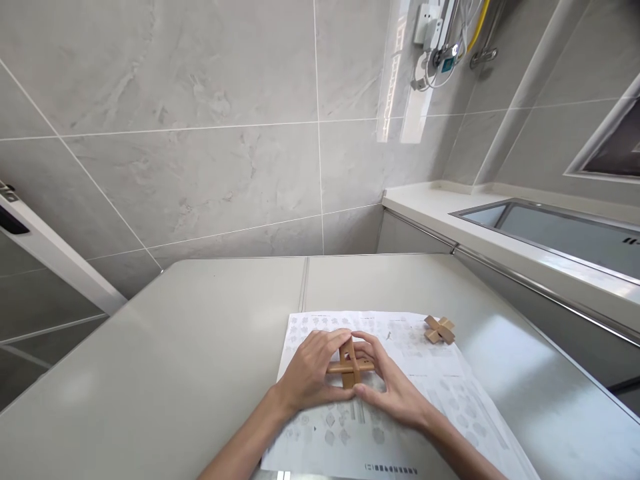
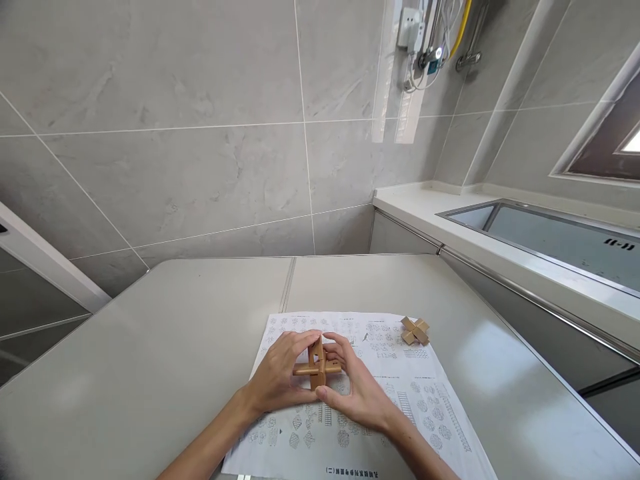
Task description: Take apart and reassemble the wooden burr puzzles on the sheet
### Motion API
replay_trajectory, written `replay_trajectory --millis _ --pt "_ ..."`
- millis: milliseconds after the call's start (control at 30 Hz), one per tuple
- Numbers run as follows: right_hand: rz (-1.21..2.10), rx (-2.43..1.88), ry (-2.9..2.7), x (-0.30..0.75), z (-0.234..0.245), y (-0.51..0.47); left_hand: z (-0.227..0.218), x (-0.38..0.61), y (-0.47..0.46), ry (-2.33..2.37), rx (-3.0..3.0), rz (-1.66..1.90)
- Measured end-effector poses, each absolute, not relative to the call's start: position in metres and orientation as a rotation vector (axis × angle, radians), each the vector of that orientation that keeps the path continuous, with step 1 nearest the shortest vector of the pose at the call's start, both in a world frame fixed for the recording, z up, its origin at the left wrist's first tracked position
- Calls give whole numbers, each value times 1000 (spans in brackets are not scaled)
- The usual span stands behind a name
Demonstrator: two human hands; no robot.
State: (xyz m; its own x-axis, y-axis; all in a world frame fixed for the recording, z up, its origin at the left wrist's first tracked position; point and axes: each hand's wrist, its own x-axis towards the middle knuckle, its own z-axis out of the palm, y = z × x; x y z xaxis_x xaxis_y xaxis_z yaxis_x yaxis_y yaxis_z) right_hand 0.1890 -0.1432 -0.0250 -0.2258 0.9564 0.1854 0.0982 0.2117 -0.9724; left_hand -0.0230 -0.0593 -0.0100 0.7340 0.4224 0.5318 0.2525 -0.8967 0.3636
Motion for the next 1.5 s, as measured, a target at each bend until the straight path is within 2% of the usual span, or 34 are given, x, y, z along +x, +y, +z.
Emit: replay_trajectory --millis 167,333,533,733,1100,1500 --pt "1117 -1048 -1441 199 -31 -137 -6 -29 -53 653 2639 1017" --pt "825 -1303 -1441 197 -43 -132 -8 -33 -48 860 2491 1084" --pt "667 -1441 -1653 191 -51 -133 -9 -32 -49 832 2476 1080" --pt "546 -1389 -1850 192 -52 -133 -9 -32 -49 779 2500 1041" --pt "791 -1274 -1609 194 -31 -133 -6 -30 -56 823 2401 893" --pt "969 -1123 -1602 193 -22 -135 -4 -30 -55 738 2333 756"
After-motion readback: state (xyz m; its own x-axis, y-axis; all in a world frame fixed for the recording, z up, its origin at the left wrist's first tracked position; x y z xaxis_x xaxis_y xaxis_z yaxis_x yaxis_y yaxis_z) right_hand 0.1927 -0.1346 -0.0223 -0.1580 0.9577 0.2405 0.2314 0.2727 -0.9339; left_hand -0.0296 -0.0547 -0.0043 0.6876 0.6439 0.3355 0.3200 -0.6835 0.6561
